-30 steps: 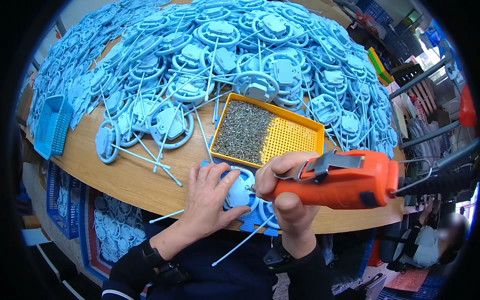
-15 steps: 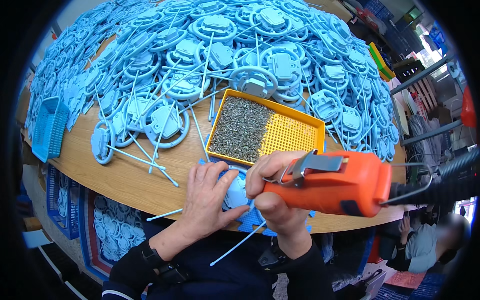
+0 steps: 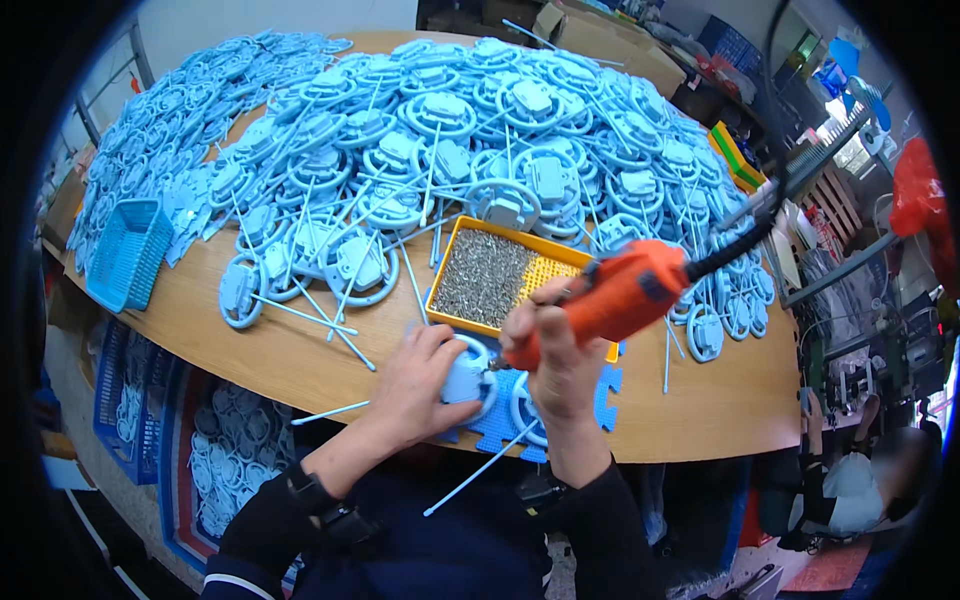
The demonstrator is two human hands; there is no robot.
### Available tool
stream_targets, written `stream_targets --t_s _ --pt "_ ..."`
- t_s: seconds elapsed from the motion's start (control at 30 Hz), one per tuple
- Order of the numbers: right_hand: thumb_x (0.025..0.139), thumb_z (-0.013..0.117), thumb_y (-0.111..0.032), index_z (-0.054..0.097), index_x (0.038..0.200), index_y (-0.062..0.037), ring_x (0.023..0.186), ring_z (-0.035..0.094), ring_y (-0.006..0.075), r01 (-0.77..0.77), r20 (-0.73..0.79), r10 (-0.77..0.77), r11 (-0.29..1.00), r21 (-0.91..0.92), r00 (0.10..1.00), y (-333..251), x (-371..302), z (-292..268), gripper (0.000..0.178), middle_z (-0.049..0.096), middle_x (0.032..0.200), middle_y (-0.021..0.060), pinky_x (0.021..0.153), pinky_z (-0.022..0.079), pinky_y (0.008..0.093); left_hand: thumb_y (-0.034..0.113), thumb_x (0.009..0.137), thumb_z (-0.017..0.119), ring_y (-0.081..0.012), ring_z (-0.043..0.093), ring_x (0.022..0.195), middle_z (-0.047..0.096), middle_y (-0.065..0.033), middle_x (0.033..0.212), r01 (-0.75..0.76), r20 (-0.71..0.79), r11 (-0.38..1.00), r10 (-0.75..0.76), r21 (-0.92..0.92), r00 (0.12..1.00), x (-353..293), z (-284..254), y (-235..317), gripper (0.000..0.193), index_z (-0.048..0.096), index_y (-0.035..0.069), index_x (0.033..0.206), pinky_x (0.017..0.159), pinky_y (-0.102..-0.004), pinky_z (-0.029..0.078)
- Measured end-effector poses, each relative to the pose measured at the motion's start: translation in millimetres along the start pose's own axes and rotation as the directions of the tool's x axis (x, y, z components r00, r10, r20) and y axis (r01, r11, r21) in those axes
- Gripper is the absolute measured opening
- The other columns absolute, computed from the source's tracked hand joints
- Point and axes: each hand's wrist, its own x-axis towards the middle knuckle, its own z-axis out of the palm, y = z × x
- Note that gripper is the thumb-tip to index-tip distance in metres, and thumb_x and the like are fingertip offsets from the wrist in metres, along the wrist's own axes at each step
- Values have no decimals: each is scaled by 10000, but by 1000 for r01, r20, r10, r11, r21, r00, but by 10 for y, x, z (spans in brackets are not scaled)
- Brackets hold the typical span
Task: Assembling blue plastic fan-like parts using an electric screwdriver.
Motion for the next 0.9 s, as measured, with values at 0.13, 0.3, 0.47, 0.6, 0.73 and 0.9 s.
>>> stream_targets --t_s 0.13,0.3,0.47,0.6,0.73,0.9 --pt "830 676 -523 492 1007 -84 573 503 147 76 -5 -77 996 -55 997 -323 20 8 508 514 698 37 534 439 291 247 629 809 -359 504 1108 522 -167 1188 21 126 999 -27 50 992 -367 -687 -159 627 554 28 1158 944 -429 429" --pt "839 625 -588 478 1005 -95 564 473 131 55 47 -49 988 -142 998 -284 38 244 540 485 694 18 543 417 288 230 573 832 -349 522 1098 539 -168 1170 237 234 944 -290 230 928 -1221 -1600 -279 704 556 37 1192 926 -417 444" --pt "848 603 -594 466 1014 -90 557 481 125 25 138 -15 997 -69 990 -100 53 499 548 490 682 15 528 423 280 212 629 831 -341 516 1096 554 -172 1169 257 191 945 -295 201 936 -1341 -1550 -152 714 542 26 1256 943 -410 424" --pt "783 730 -525 485 1023 -47 564 529 161 -57 146 50 997 47 988 -109 -26 726 589 537 689 61 522 457 305 215 707 794 -309 559 931 595 -128 1028 102 -96 995 -100 16 990 -745 -961 75 463 628 43 1103 870 -399 432" --pt "770 733 -533 478 1038 -37 560 520 177 -60 140 50 996 69 989 -150 -121 851 619 524 690 67 513 459 316 194 728 773 -283 552 880 591 -93 961 19 -226 996 0 82 974 -447 -732 110 347 647 64 1024 882 -419 417" --pt "836 612 -596 452 1003 -96 502 456 122 31 138 -29 999 -14 990 -145 -146 868 551 478 657 9 472 403 273 159 771 731 -210 555 827 589 -20 820 -65 -209 993 85 100 974 -459 -671 94 168 666 92 911 904 -445 399"
